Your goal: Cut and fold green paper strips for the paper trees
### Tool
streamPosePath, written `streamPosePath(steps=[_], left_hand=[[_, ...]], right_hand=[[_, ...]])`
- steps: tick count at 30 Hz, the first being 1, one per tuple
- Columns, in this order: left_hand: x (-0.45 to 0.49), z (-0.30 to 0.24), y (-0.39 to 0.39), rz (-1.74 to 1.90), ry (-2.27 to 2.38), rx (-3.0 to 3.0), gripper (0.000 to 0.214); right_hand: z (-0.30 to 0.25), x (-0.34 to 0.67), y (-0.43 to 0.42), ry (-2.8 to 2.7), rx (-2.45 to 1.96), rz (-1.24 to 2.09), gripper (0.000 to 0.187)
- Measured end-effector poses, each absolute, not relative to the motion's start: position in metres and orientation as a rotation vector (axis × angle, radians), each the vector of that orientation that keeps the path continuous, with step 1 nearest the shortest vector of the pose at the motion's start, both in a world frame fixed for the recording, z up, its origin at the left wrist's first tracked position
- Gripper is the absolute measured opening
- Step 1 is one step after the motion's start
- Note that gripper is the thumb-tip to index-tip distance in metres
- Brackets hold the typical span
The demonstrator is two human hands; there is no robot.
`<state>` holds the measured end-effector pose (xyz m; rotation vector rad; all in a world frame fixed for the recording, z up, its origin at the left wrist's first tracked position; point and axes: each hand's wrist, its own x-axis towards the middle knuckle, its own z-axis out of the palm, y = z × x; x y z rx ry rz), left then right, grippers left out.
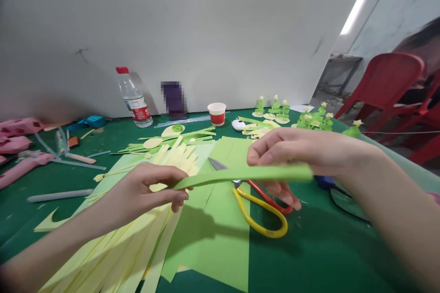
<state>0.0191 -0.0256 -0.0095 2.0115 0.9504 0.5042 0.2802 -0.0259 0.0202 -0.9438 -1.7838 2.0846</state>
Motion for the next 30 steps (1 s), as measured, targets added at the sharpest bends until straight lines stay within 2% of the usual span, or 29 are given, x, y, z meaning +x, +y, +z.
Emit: streamPosePath(steps=[3, 6, 7, 9, 15, 22, 26, 30], left_hand=[[0.017, 0.0, -0.026, 0.543, 1.038, 1.879, 0.016], [0.016, 0.003, -0.029, 0.571, 0.959, 1.637, 0.018], [0.017, 0.002, -0.031, 0.56, 0.91, 1.554, 0.019], [0.022, -0.001, -0.036, 0.519, 0.852, 1.423, 0.022], [0.037, -0.017, -0.048, 0.368, 0.886, 1.331, 0.02], [0.041, -0.023, -0.049, 0.479, 0.858, 1.357, 0.03], [0.041, -0.029, -0.047, 0.427, 0.825, 1.373, 0.023], [0.041, -0.035, -0.048, 0.415, 0.792, 1.334, 0.023]], right_hand=[[0.024, 0.285, -0.024, -1.691, -0.934, 1.978, 0.023], [0.02, 0.278, -0.024, -1.6, -0.947, 1.757, 0.009], [0.017, 0.271, -0.025, -1.603, -0.983, 1.668, 0.01], [0.008, 0.253, -0.032, -1.656, -1.061, 1.536, 0.027], [-0.017, 0.207, -0.055, -1.616, -1.086, 1.595, 0.027], [-0.023, 0.209, -0.043, -1.486, -0.947, 1.686, 0.013], [-0.028, 0.21, -0.04, -1.411, -0.993, 1.732, 0.018], [-0.027, 0.221, -0.03, -1.296, -1.067, 1.6, 0.027]])
